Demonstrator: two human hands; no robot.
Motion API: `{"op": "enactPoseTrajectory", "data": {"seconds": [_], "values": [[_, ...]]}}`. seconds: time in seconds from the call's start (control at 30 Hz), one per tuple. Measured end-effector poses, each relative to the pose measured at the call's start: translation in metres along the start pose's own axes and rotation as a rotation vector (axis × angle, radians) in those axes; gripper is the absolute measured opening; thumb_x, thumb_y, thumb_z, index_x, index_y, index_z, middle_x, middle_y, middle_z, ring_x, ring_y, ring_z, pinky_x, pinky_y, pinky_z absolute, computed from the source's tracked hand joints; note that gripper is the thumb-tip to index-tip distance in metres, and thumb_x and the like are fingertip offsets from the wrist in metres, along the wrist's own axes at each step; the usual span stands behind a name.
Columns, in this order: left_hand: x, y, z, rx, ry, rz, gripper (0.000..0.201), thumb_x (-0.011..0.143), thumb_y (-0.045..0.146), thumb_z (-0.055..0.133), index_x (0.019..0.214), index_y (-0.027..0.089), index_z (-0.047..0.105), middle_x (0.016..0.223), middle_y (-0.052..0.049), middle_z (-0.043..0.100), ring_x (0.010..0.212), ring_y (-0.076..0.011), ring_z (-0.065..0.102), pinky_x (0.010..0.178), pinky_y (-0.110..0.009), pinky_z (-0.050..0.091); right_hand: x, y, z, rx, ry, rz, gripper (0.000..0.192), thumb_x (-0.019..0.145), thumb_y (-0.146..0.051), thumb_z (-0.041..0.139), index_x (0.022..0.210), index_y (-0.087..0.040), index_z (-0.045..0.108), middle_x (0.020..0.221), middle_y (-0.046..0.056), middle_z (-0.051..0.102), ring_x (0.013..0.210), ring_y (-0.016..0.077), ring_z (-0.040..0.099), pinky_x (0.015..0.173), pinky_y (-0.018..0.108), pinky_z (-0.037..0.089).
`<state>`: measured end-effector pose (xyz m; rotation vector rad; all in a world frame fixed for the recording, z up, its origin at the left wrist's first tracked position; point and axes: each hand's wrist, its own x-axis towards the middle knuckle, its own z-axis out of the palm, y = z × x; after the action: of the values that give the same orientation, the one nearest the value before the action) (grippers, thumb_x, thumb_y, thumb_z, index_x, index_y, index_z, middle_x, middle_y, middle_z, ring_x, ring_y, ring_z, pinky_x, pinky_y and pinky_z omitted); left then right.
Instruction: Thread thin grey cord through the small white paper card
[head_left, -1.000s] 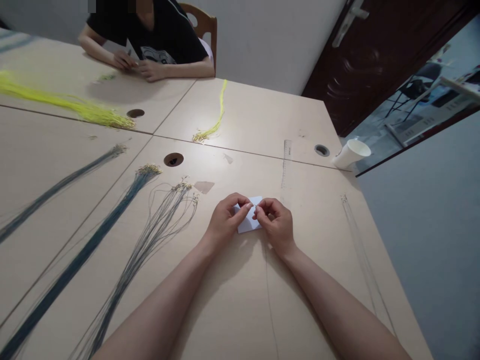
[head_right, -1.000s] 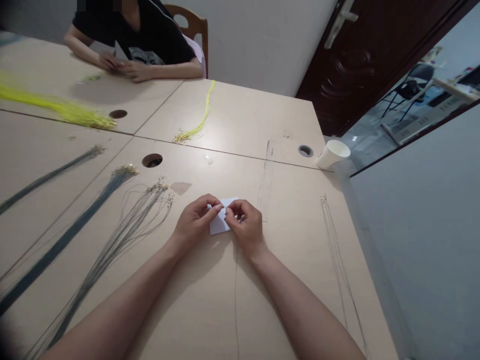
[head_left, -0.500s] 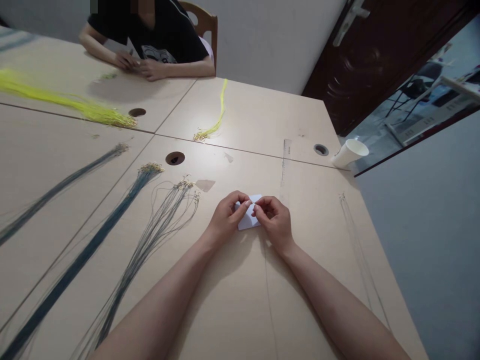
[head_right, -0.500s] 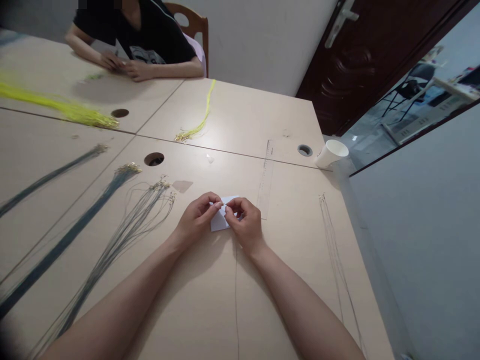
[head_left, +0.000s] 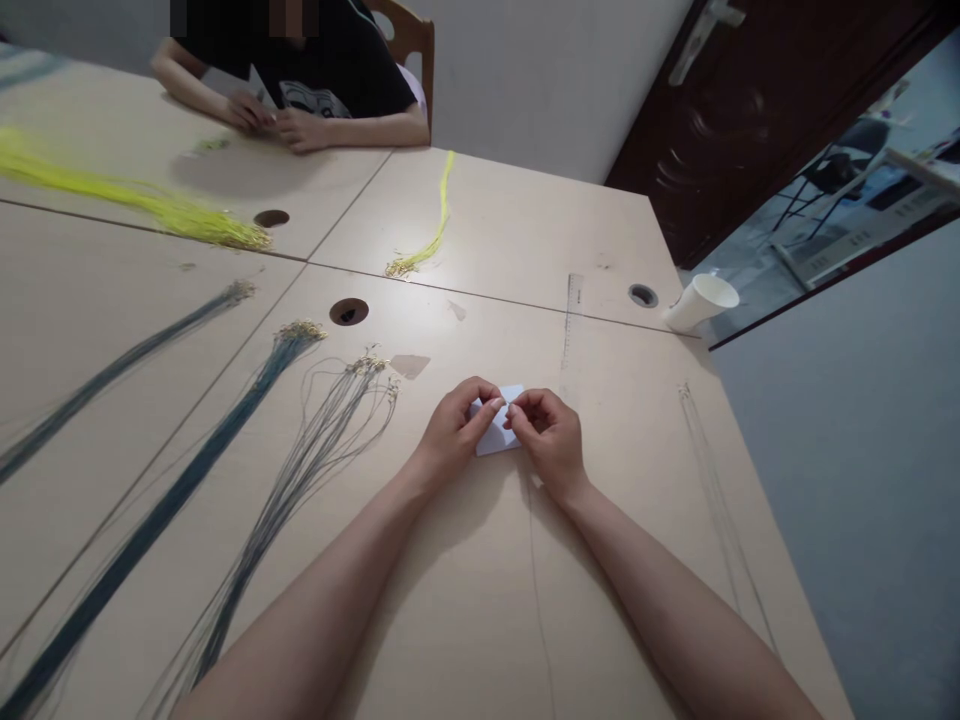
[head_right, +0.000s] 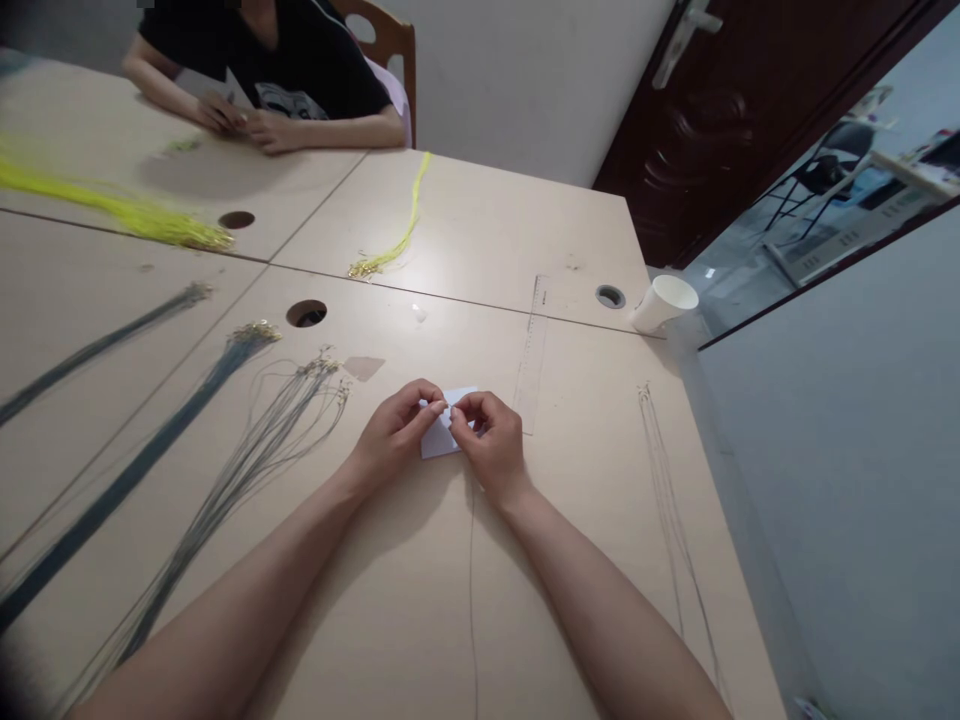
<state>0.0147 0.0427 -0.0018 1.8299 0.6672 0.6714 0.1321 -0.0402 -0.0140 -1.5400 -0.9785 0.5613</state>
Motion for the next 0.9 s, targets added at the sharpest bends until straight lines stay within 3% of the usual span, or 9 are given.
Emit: {"op": "enactPoseTrajectory", "data": {"seconds": [0.9], "values": [[-0.0006,-0.0041,0.0015,0.009,0.018,0.019,0.018,0.085,0.031,0.047,0.080,0.016,0.054,0.079,-0.001,0.055,0.074,-0.0111,0.050,0.063,-0.021,0.037,-0.0002,0.0019,0.0000,0.048,-0.036,-0.015,0.006,0.078,-0.025,0.055,0.078,-0.019,0.055,0.066,-0.001,0.060,0.059,0.0125,0.058,0.056,0.025,0.044]]}}
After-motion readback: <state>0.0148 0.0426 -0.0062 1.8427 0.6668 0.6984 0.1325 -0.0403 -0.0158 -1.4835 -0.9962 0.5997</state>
